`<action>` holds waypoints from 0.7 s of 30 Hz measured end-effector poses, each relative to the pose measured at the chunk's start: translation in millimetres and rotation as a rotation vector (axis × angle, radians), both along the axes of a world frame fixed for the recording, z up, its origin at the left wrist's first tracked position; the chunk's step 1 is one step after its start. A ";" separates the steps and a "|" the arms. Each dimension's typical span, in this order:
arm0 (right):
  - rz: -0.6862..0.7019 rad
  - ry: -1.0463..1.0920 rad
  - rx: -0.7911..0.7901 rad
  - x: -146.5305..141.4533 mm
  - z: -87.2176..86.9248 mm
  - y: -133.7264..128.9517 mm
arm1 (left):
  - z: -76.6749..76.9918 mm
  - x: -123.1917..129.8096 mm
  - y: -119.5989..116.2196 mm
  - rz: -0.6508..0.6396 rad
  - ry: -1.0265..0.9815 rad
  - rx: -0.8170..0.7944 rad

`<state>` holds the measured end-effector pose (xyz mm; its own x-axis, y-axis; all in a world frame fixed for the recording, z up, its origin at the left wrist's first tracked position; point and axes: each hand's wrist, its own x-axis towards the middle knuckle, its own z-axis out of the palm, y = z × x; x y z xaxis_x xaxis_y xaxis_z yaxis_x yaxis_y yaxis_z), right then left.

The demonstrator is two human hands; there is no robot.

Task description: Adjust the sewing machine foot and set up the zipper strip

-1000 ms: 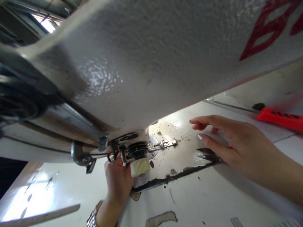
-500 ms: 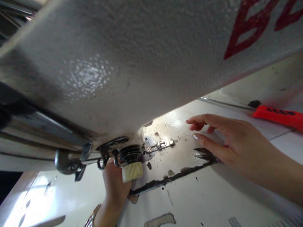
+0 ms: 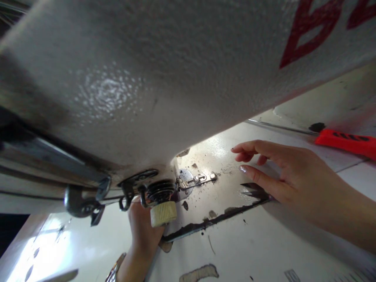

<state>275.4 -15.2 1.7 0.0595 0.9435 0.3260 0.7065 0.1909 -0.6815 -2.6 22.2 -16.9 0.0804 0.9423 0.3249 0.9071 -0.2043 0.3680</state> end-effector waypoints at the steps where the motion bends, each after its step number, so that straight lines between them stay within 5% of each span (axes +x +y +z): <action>1: -0.003 -0.005 0.001 0.2 -0.2 -0.1 | -0.7 -0.7 0.1 0.005 -0.014 -0.023; 14: -0.016 -0.002 -0.020 1.7 -4.0 -0.2 | 1.2 4.7 0.4 0.085 -0.106 -0.101; 21: 0.069 0.012 -0.059 -11.4 4.8 -0.1 | 1.6 4.9 2.1 -0.026 0.003 -0.033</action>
<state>263.9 -15.3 6.5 -0.0032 0.9630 0.2696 0.6849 0.1985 -0.7011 2.4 24.2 -15.2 0.1062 0.9502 0.2930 0.9025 -0.2158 0.3726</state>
